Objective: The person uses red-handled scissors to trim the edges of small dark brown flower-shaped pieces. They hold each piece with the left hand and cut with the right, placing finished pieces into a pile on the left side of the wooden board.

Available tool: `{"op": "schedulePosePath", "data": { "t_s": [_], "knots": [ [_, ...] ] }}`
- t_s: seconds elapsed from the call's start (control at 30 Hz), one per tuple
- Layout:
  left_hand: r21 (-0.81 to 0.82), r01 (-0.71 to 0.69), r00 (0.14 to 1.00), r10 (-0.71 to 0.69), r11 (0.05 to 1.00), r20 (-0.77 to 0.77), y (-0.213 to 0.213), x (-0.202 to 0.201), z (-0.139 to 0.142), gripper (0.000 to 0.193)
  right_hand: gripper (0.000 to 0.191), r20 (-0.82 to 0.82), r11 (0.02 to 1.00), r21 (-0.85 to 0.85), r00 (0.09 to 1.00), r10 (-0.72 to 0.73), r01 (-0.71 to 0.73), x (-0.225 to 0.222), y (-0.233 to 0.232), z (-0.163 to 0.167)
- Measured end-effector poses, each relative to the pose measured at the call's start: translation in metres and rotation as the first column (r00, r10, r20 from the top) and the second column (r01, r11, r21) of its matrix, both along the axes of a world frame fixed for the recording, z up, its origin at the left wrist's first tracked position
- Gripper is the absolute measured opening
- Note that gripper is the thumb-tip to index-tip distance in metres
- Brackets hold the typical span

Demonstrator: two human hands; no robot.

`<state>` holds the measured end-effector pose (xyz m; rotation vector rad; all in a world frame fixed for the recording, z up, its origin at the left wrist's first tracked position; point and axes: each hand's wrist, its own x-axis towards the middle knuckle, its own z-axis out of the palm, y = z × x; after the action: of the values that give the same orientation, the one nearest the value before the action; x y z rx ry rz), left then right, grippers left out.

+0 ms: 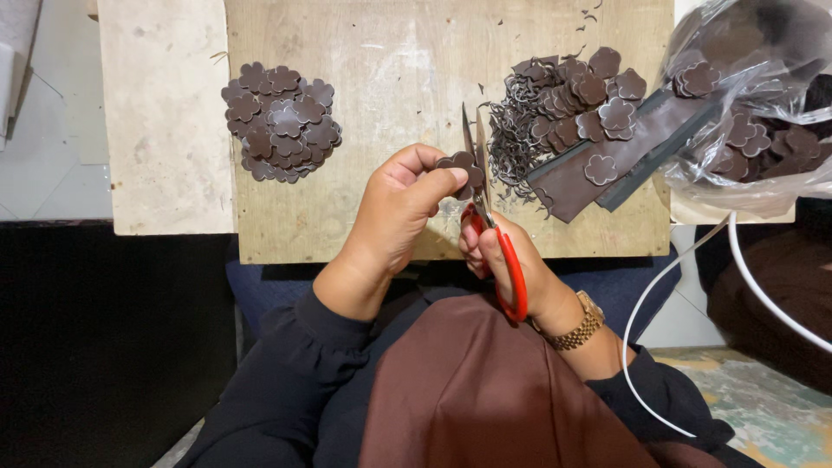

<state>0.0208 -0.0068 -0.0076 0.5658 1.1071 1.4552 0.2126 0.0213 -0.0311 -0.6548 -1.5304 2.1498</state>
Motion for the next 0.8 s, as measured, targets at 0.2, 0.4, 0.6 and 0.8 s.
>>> {"op": "schedulePosePath", "data": {
  "t_s": [0.2,0.4,0.6,0.8],
  "knots": [
    [-0.055,-0.016,0.997,0.02,0.998,0.08,0.001,-0.007,0.007,0.013,0.05,0.023,0.994,0.104,0.999,-0.03,0.027,0.001,0.003,-0.006],
    [-0.007,-0.034,0.99,0.035,0.999,0.136,0.0,-0.012,0.006,0.009,0.044,0.088,0.994,0.106,0.996,0.032,-0.041,0.001,0.007,-0.004],
    [0.039,-0.023,1.0,0.023,0.999,-0.004,-0.001,-0.014,0.001,0.011,0.055,0.084,0.979,0.142,0.987,0.136,-0.147,0.003,0.008,0.004],
    [0.11,-0.032,0.997,0.039,0.993,-0.068,-0.003,-0.011,0.008,0.016,0.064,0.088,0.96,0.201,0.98,0.18,-0.194,0.004,0.01,0.007]
  ]
}}
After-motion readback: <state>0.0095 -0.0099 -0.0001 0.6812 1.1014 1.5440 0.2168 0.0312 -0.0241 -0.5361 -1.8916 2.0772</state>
